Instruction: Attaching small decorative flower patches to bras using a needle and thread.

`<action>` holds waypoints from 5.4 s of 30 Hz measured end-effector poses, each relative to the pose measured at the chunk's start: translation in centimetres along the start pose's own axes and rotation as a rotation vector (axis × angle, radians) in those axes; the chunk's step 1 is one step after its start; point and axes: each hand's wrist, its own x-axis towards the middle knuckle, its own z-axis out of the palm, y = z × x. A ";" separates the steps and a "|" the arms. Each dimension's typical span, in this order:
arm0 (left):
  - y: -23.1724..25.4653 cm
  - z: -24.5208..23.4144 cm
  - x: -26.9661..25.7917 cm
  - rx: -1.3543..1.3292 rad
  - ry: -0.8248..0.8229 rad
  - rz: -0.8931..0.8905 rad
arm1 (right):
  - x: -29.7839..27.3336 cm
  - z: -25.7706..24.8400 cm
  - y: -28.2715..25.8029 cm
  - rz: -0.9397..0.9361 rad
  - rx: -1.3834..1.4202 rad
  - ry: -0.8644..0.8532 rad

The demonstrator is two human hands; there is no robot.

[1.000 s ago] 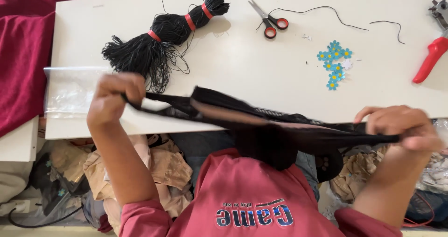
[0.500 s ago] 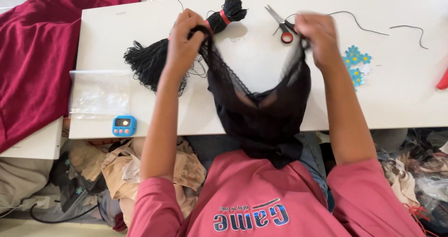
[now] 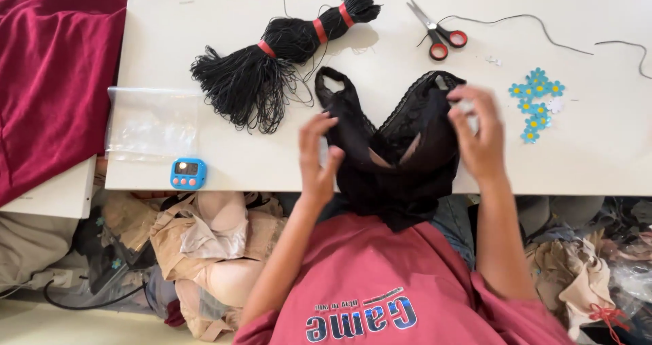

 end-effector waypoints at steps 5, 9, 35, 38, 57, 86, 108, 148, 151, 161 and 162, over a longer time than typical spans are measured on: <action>1.5 1.3 1.2 0.159 -0.431 0.048 | -3.3 2.0 1.9 0.013 0.094 -0.157; 1.1 3.5 1.1 0.303 -0.548 0.056 | -3.4 2.6 3.0 -0.034 -0.022 -0.163; -0.5 -2.1 6.1 0.841 -0.262 0.208 | -4.7 0.5 4.0 0.075 -0.128 0.013; 2.7 1.2 6.2 0.727 -0.247 0.278 | -3.1 1.8 1.8 -0.022 -0.235 -0.073; -3.4 7.2 6.7 0.294 -0.793 0.330 | 8.0 -2.5 9.3 -0.096 -0.364 0.028; -10.7 24.7 12.2 0.907 -0.577 0.449 | 9.1 -2.3 10.2 0.428 0.340 0.084; -4.6 5.7 9.2 0.621 -0.608 0.297 | 8.6 0.4 8.6 0.542 0.814 0.127; -8.0 11.1 9.4 -1.001 -0.159 -0.437 | 7.4 -2.1 4.7 0.212 0.298 -0.812; -8.4 11.3 9.5 -1.012 -0.148 -0.445 | 7.4 -2.1 4.6 0.223 0.295 -0.812; -9.1 11.4 9.4 -1.060 -0.143 -0.434 | 7.4 -2.1 6.2 0.205 0.472 -0.904; -8.9 11.3 9.4 -1.059 -0.141 -0.435 | 7.4 -2.0 6.2 0.206 0.472 -0.905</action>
